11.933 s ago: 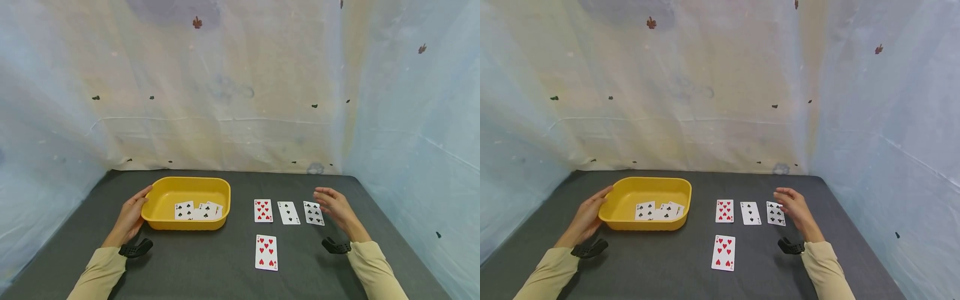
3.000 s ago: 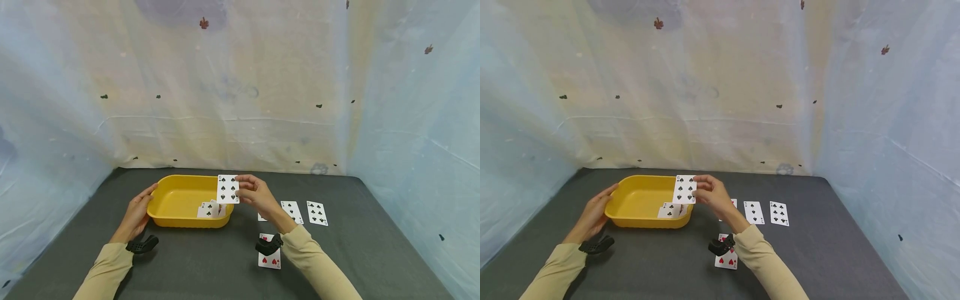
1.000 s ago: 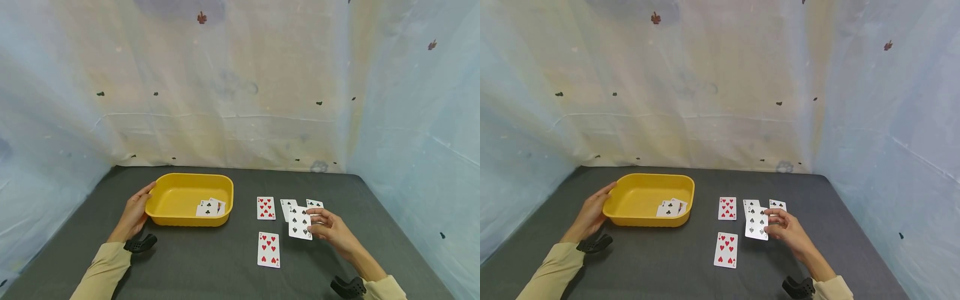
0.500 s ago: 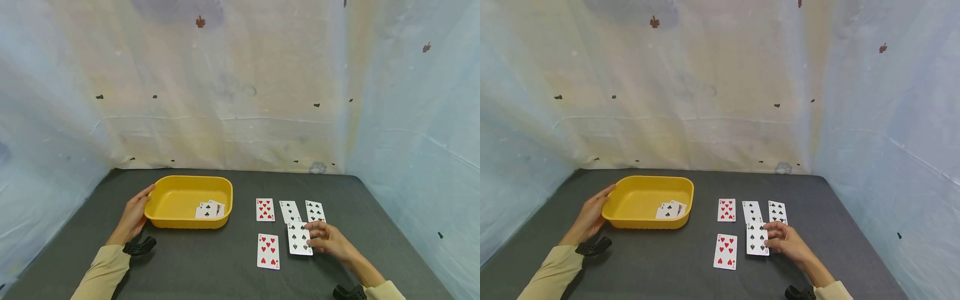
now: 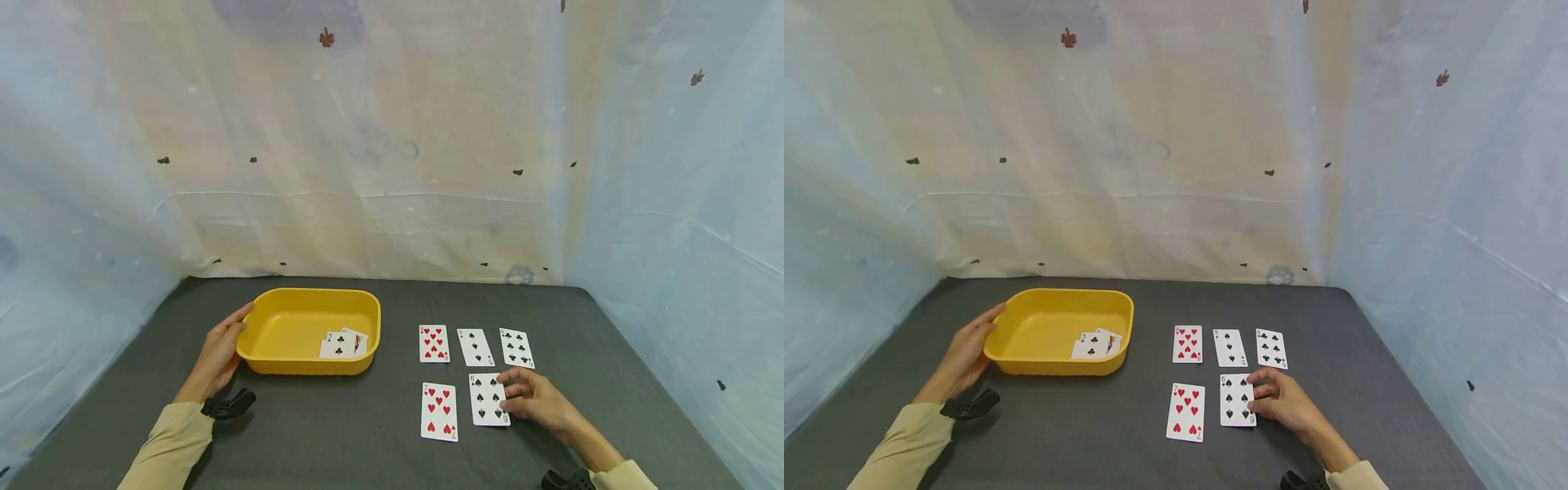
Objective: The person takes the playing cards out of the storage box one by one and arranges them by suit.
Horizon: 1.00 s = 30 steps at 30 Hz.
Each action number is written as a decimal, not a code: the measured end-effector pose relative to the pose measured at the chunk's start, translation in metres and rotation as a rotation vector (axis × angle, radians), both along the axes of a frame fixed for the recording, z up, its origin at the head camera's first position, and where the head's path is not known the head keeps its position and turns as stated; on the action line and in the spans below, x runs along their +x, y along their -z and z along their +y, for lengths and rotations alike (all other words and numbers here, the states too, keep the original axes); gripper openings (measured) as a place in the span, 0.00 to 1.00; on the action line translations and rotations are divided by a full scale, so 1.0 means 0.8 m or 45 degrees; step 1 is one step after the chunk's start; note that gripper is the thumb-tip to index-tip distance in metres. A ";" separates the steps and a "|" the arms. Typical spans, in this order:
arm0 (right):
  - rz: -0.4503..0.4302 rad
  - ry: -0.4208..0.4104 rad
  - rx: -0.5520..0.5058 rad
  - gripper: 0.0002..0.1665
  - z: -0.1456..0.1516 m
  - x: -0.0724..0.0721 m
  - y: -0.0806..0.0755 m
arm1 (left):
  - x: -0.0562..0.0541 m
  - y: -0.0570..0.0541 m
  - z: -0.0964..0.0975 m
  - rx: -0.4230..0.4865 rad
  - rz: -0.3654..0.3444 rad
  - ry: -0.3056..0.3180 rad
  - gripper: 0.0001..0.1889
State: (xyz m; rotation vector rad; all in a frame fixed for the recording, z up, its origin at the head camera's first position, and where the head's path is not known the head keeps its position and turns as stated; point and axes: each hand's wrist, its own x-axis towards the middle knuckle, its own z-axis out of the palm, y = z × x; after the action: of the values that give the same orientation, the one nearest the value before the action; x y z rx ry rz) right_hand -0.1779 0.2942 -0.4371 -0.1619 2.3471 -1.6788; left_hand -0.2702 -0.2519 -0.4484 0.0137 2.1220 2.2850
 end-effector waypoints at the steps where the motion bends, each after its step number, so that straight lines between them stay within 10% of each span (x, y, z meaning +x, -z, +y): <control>1: 0.001 0.002 0.007 0.29 0.000 0.001 0.000 | 0.000 0.000 0.000 0.000 0.000 -0.001 0.26; 30: 0.057 0.144 0.187 0.27 -0.003 0.005 0.002 | 0.000 -0.001 0.002 0.033 -0.016 -0.024 0.26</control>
State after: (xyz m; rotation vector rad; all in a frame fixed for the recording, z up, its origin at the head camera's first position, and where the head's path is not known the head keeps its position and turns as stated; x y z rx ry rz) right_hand -0.1737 0.2920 -0.4383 -0.0403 2.5453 -1.5585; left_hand -0.2705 -0.2504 -0.4474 -0.0209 2.0958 2.3162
